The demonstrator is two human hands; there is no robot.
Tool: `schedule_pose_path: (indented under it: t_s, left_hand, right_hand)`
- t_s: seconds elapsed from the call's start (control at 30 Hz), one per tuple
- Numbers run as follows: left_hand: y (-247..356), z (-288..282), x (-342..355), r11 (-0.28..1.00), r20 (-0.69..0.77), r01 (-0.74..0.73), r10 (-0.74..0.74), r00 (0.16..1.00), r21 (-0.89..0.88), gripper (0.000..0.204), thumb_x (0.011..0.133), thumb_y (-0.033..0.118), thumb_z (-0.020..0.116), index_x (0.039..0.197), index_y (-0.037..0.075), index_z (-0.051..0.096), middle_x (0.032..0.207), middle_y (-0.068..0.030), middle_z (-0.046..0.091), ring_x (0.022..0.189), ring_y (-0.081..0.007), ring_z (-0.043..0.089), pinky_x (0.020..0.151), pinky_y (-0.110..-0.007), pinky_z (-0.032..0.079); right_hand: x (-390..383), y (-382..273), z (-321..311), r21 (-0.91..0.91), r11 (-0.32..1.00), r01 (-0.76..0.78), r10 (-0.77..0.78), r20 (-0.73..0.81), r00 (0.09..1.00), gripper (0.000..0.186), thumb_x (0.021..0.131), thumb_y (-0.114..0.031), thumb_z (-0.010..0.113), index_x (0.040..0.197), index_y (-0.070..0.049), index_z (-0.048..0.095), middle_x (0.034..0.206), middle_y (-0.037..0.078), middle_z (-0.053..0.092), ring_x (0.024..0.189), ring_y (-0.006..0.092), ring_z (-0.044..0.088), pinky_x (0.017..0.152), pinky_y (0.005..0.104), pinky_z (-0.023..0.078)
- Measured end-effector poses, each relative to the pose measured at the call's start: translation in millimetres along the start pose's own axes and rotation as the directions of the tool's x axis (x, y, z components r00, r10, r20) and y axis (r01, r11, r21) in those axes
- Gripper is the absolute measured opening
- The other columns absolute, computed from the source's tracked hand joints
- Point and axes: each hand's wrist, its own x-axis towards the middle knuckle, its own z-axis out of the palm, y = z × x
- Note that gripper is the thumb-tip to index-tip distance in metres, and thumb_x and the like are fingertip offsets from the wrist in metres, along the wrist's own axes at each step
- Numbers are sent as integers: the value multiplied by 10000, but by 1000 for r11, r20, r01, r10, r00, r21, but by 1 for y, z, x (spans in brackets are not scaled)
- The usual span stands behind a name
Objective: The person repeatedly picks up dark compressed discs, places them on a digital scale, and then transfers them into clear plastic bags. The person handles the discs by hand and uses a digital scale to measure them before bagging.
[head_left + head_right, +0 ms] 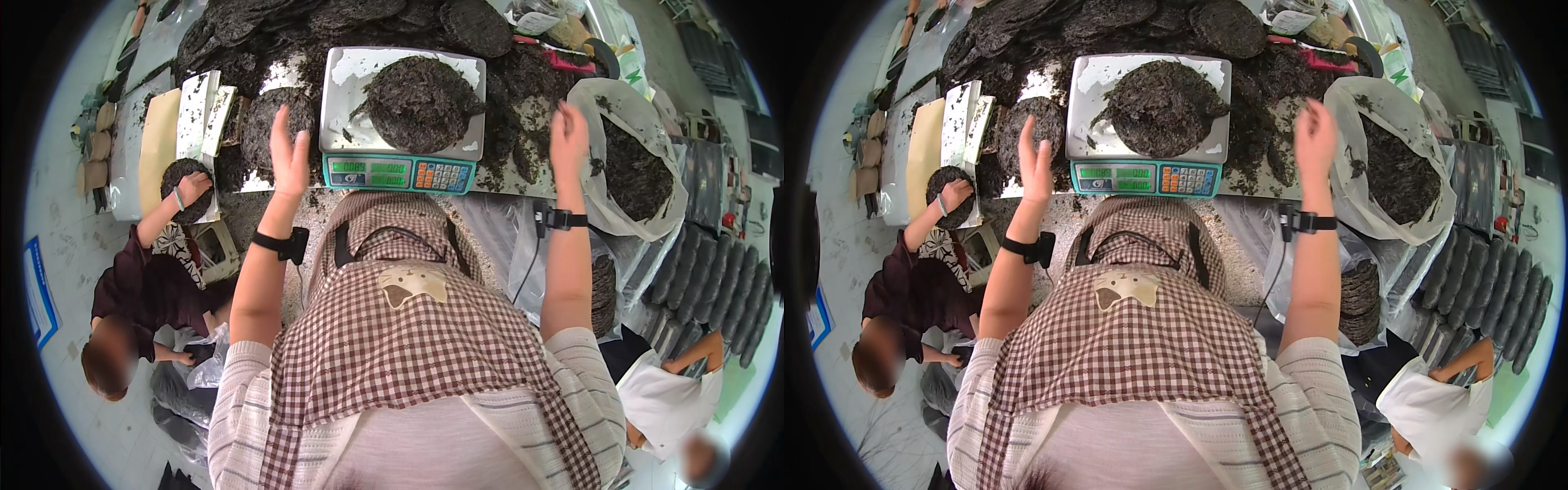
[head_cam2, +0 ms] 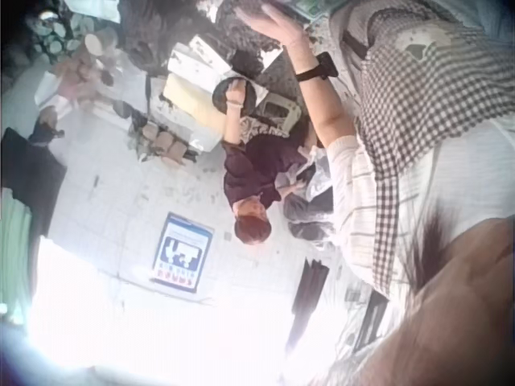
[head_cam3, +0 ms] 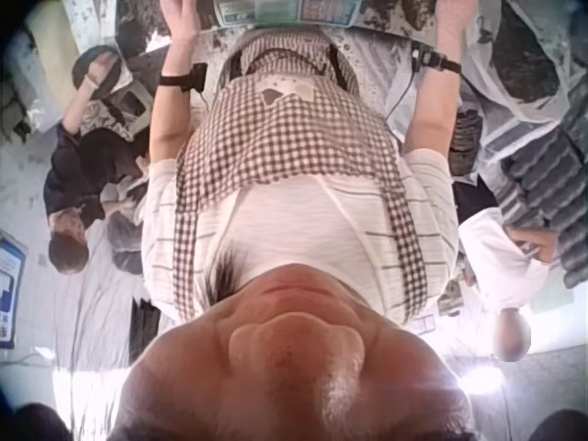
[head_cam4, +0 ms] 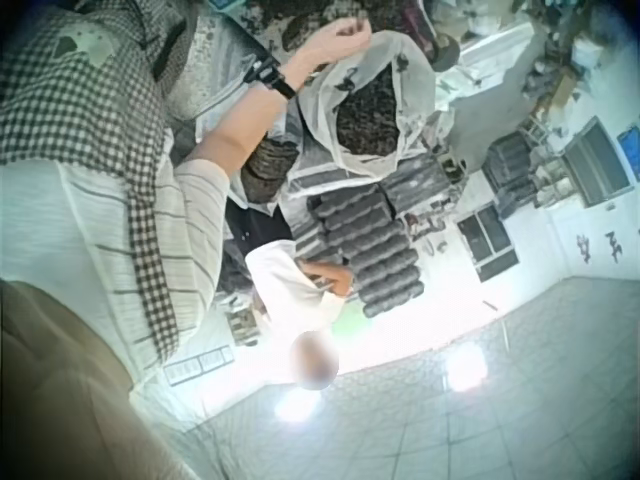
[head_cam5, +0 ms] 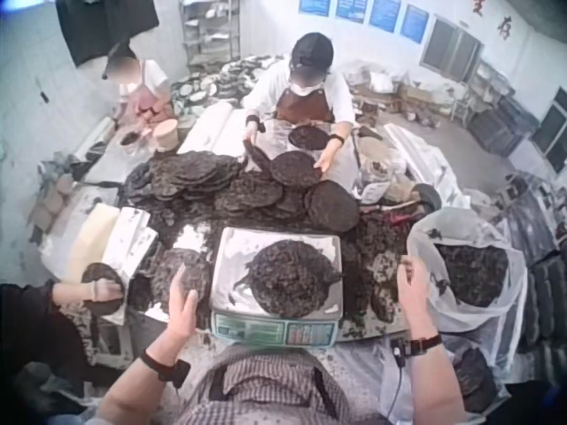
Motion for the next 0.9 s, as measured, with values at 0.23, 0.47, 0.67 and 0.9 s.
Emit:
schedule_pose_path:
  t_s: [0.23, 0.47, 0.67, 0.9]
  left_hand:
    - [-27, -70, -72, 965, -132, 254, -245, 961, 58, 556, 1092, 285, 513, 1535, -46, 452, 1559, -217, 485, 1463, -334, 447, 1230, -429, 309]
    - [10, -30, -8, 975, -59, 54, -42, 997, 214, 473, 1038, 293, 592, 1402, -8, 589, 1387, -223, 603, 1319, -377, 544, 1155, -459, 392]
    - [38, 63, 43, 947, 88, 254, -275, 957, 198, 517, 1013, 394, 645, 1295, -39, 630, 1111, -203, 707, 1041, -367, 675, 967, -460, 529]
    - [84, 85, 55, 524, 506, 805, -633, 586, -276, 529, 991, 376, 715, 1348, 7, 591, 1217, -111, 685, 1023, -201, 662, 835, -372, 535]
  right_hand:
    - [-112, 124, -51, -37, 823, -566, 566, 122, 815, 489, 1017, -423, 701, 1213, 26, 722, 1128, 119, 759, 1037, 209, 695, 934, 356, 532]
    - [-32, -41, -3, 165, 965, -203, 168, 204, 965, 419, 1053, -347, 654, 1323, -28, 691, 1281, 140, 693, 1163, 234, 667, 1012, 351, 506]
    - [-23, -145, 115, 58, 918, 393, -393, 290, 873, 666, 880, -465, 769, 1406, -87, 617, 1415, 230, 609, 1335, 433, 547, 1134, 561, 422]
    - [-66, -138, 139, -47, 880, 473, -389, 503, 772, 1073, 649, -584, 897, 1585, -261, 483, 1660, 248, 313, 1550, 465, 261, 1264, 655, 155]
